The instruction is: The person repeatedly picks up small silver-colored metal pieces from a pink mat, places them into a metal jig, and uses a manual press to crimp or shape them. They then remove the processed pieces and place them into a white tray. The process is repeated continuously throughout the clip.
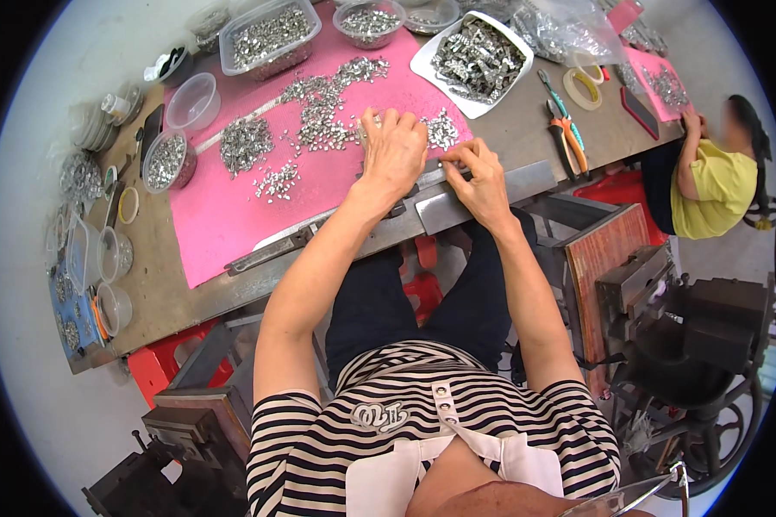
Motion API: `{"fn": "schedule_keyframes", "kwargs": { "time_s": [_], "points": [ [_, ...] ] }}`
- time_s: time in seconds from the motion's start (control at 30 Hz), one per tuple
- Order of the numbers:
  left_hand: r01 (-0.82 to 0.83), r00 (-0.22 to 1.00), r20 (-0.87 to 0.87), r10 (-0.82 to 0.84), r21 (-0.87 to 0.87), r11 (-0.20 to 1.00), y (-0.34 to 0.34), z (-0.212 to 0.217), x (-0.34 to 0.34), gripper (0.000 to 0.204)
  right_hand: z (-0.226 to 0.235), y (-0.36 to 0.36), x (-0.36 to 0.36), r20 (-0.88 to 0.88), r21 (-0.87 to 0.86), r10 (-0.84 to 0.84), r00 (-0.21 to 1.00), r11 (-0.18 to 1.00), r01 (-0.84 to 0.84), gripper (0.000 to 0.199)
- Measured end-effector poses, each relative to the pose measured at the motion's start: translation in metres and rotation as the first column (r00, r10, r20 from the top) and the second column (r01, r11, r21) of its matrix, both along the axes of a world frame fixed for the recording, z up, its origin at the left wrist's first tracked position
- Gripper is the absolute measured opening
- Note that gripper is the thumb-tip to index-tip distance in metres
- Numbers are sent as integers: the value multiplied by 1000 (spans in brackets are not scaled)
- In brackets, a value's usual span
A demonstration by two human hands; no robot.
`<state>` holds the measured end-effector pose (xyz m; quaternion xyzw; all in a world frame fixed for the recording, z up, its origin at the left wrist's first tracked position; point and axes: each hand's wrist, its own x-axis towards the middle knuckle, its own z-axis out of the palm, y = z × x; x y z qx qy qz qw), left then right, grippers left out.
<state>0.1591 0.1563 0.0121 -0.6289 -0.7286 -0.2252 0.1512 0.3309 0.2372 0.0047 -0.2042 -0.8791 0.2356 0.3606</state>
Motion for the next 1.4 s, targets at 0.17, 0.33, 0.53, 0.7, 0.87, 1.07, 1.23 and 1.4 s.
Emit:
{"fn": "schedule_keyframes", "kwargs": {
  "time_s": [0.17,0.33,0.53,0.7,0.87,1.07,1.23,1.4],
  "points": [
    [49,989,141,-51,20,999,-10,3,-9,7,8,5,0,134,-72,44,990,997,-35,10],
    [21,922,385,-43,61,998,-71,24,-23,8,10,3,-3,128,-35,99,987,995,-95,9],
    [31,881,472,-27,-2,1000,-133,21,-9,8,23,-46,-25,-13,-45,347,938,937,-347,13],
    [29,900,434,-47,46,999,-134,12,-2,11,14,-63,-36,33,12,370,929,929,-370,18],
    [38,905,421,-56,50,998,-135,11,-2,10,15,-63,-39,62,143,401,914,903,-406,20],
    [-24,832,554,-24,80,997,-138,8,-1,11,14,-53,-30,-7,43,394,919,918,-394,17],
    [-112,877,478,54,94,989,-128,6,11,16,12,-33,-11,-63,-16,131,989,991,-132,15],
    [-151,902,423,90,114,982,-123,3,17,23,11,-9,-14,-19,86,20,1000,996,-18,13]
  ]
}}
